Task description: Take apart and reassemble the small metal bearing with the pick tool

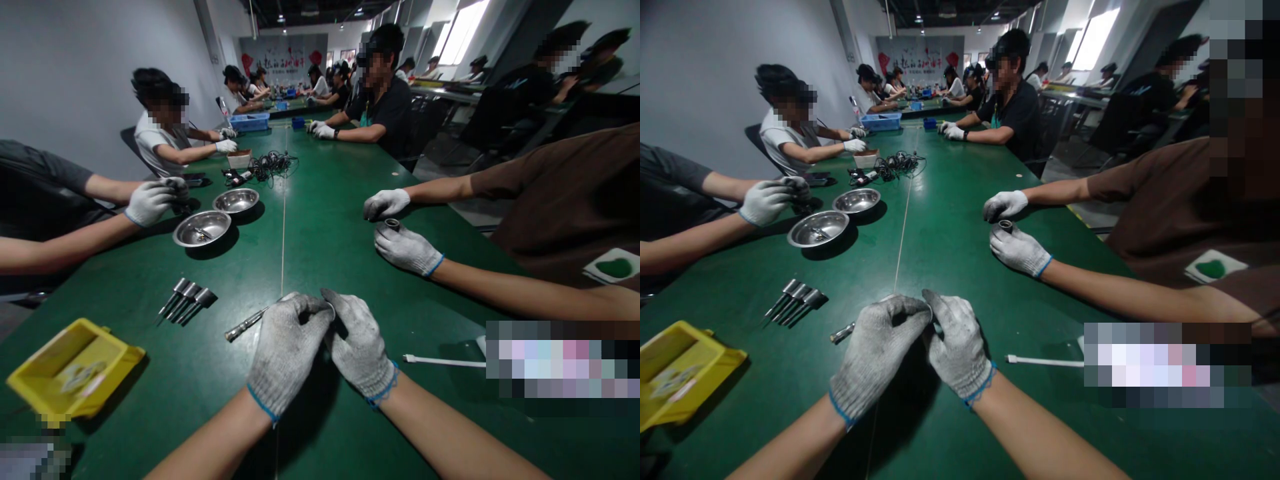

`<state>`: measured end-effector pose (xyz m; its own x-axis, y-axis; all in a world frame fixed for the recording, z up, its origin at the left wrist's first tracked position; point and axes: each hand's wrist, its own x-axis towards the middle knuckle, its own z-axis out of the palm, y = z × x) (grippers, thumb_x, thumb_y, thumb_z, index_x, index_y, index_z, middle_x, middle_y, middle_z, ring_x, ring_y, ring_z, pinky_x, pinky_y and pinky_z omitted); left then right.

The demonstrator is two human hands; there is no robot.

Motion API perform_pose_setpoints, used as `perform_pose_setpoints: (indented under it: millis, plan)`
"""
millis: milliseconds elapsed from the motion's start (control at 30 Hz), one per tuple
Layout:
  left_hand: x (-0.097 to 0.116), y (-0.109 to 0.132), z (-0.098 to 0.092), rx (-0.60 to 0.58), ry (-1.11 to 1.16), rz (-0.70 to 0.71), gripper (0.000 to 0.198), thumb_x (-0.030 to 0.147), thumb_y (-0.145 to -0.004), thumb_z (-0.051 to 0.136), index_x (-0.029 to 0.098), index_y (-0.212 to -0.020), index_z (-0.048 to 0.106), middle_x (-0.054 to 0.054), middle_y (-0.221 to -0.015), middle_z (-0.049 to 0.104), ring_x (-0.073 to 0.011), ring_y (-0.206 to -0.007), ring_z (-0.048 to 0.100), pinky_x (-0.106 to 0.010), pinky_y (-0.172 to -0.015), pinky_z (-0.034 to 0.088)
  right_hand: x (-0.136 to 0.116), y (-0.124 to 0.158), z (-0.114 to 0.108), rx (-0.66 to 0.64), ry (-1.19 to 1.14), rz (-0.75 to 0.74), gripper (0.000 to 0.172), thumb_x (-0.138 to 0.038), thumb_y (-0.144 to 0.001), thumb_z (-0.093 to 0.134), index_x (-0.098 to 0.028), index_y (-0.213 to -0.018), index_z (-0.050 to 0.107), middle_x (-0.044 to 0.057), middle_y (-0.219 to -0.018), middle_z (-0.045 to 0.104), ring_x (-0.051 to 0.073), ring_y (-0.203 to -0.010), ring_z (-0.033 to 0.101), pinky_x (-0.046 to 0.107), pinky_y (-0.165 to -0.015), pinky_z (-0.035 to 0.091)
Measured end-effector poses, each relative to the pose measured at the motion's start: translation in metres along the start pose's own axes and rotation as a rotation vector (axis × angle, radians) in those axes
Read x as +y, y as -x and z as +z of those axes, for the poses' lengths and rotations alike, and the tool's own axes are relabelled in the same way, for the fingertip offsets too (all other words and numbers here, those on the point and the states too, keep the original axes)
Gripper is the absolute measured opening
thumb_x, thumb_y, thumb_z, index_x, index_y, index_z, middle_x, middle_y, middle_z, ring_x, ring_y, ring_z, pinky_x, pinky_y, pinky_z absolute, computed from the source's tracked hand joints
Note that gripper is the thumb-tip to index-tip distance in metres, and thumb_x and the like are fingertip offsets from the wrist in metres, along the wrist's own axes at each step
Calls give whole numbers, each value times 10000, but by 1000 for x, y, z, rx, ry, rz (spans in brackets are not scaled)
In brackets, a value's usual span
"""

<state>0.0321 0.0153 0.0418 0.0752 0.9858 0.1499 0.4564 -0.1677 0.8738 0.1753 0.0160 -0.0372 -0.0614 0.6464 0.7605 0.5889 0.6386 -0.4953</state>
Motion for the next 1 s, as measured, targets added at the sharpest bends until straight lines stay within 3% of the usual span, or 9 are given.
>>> perform_pose_setpoints:
  millis: [367, 500, 733, 867, 1000]
  plan:
    - [2, -2, -7, -86, -79, 67, 193, 150, -909, 659, 211, -796, 803, -15, -772, 764, -173, -727, 716, -272, -671, 543, 1, -2, -1, -24, 39, -3, 534, -103, -932, 592, -276, -1438, 600, 111, -1147, 764, 290, -1031, 732, 477, -896, 605]
    - [2, -1, -5, -39, -224, 83, 185, 113, -892, 659, 205, -841, 812, -32, -819, 769, -184, -767, 719, -290, -706, 540, 3, 0, 0, -21, 46, -17, 535, -62, -919, 575, -251, -1419, 615, 116, -1154, 767, 283, -1049, 729, 468, -914, 604]
    - [4, 0, -1, 16, -244, 52, 137, 113, -866, 676, 197, -822, 775, -28, -829, 756, -181, -740, 712, -296, -699, 526, 2, -2, 0, -20, 11, -4, 480, -76, -930, 587, -251, -1372, 644, 113, -1144, 776, 276, -1055, 741, 449, -926, 619]
    - [0, 0, -2, 93, -135, 23, 66, 194, -857, 680, 193, -811, 728, -17, -783, 724, -179, -707, 680, -289, -660, 509, 0, -2, -1, -8, -8, 18, 407, -148, -952, 604, -245, -1343, 658, 113, -1125, 783, 278, -1023, 758, 440, -899, 634]
    - [-20, -7, -3, 223, -50, -7, 127, 273, -893, 628, 195, -847, 717, -37, -832, 747, -210, -807, 713, -327, -758, 545, 1, -2, -1, -21, -45, 80, 350, -224, -970, 617, -236, -1317, 666, 108, -1121, 792, 279, -1022, 765, 425, -897, 642]
